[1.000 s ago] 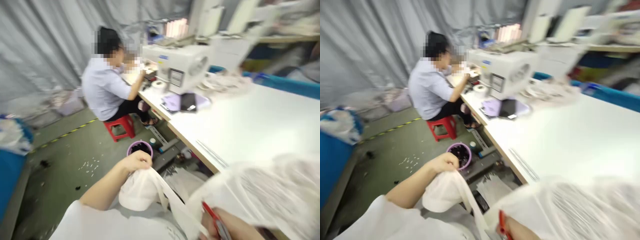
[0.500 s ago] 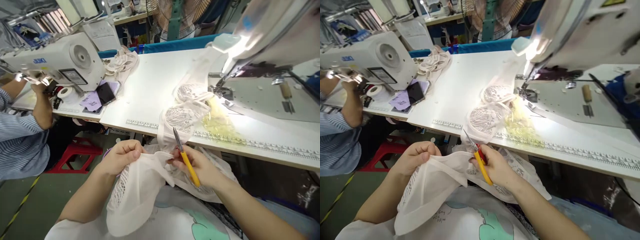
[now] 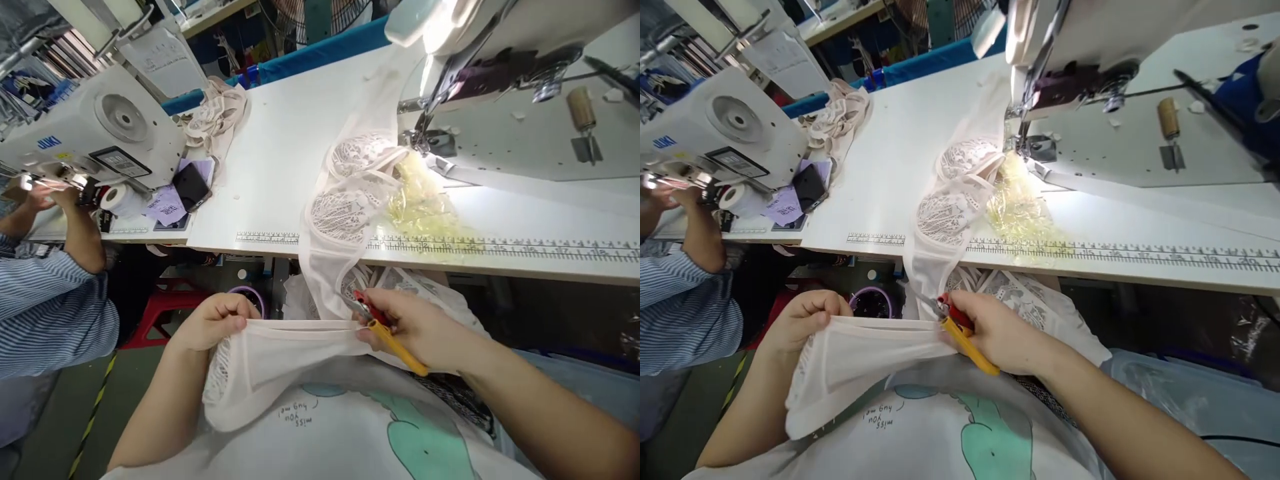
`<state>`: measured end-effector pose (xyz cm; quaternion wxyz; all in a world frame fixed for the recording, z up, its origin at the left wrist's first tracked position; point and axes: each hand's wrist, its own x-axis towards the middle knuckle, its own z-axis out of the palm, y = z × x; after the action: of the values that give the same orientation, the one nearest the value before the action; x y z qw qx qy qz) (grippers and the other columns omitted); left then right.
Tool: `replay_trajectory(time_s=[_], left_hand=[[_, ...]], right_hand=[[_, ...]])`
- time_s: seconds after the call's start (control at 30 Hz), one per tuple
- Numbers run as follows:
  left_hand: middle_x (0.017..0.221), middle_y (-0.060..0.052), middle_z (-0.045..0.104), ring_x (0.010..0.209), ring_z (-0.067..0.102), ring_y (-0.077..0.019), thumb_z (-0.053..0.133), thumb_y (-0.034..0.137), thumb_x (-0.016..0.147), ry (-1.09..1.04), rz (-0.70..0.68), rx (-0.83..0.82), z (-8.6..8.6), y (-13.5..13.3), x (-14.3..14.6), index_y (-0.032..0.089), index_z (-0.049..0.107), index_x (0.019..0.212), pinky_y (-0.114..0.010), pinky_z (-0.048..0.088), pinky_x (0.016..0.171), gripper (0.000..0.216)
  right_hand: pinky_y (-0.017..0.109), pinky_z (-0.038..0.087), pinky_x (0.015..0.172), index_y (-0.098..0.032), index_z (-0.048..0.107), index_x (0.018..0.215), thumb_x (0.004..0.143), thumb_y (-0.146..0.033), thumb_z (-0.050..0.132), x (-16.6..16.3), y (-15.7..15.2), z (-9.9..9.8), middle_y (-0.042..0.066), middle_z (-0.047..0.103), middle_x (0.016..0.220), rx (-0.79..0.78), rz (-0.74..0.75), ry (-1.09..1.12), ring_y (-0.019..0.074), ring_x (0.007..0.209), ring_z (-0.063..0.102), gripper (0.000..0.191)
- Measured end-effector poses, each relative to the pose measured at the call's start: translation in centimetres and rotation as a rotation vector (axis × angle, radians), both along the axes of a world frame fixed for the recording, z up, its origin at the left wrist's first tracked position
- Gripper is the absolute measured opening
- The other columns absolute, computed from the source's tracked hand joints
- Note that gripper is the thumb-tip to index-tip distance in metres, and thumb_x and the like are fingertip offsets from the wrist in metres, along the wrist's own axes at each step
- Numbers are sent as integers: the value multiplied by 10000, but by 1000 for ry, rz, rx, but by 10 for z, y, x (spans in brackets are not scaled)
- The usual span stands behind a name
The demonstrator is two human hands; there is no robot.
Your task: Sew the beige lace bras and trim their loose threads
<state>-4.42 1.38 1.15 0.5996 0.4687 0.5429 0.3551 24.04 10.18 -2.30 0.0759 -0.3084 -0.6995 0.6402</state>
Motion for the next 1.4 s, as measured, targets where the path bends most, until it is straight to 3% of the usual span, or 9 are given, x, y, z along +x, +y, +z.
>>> replay_trajectory(time_s=[0.13,0.23,0.33,0.5,0.63,0.83,0.93,1.1,1.4], left_hand=[[601,-21,574,530,496,-122,574,354,799,356,-381,13,-25,13,5,149,574,615,-209,375,495,275],[688,-28,623,606,544,-142,593,264,782,454,-485,80,-37,27,24,164,635,756,-212,400,548,112],[876,-78,662,742,598,-175,541,245,825,445,-549,309,-38,35,54,165,603,980,-242,446,637,185],[809,-71,667,697,601,-158,566,211,818,364,-422,562,-36,38,94,153,567,941,-238,453,632,136],[714,-25,635,633,560,-126,577,169,811,283,-369,432,-38,38,101,162,575,817,-223,430,606,8],[803,-48,590,709,522,-131,619,192,788,-134,-207,97,-39,35,94,146,541,697,-227,403,607,128],[785,-47,596,693,521,-129,653,205,767,-257,-142,-22,-42,32,89,141,536,676,-233,399,611,161],[754,-44,613,673,532,-128,663,187,757,-290,-137,-22,-42,30,85,139,557,665,-243,407,622,149],[657,-21,566,608,488,-113,730,292,689,-113,-28,-8,-43,29,86,142,568,631,-224,401,561,228]], right_hand=[[248,286,484,-232,298,636,698,-137,499,13,9,5,-19,443,614,284,102,-148,135,540,391,231],[243,276,473,-229,338,674,685,-100,479,13,15,10,-7,480,634,302,188,-166,141,538,417,192],[238,258,456,-222,379,686,709,-119,485,11,23,14,-11,485,636,270,252,-149,135,530,407,149],[229,237,460,-208,379,664,747,-227,534,12,38,12,-37,446,624,316,235,-118,110,537,362,177],[220,251,464,-198,381,663,734,-293,583,12,46,12,-44,445,642,301,276,-70,92,543,362,235],[216,319,479,-204,358,673,752,-337,582,8,51,23,-45,494,621,125,256,-42,97,549,436,272],[221,321,483,-206,352,669,747,-314,584,7,52,24,-42,476,641,184,253,-45,98,556,411,267],[228,303,481,-206,346,662,740,-288,570,1,50,24,-31,456,649,337,236,-57,103,550,365,251],[241,305,488,-213,341,651,747,-300,565,-6,46,28,-32,455,640,336,232,-11,112,539,375,259]])
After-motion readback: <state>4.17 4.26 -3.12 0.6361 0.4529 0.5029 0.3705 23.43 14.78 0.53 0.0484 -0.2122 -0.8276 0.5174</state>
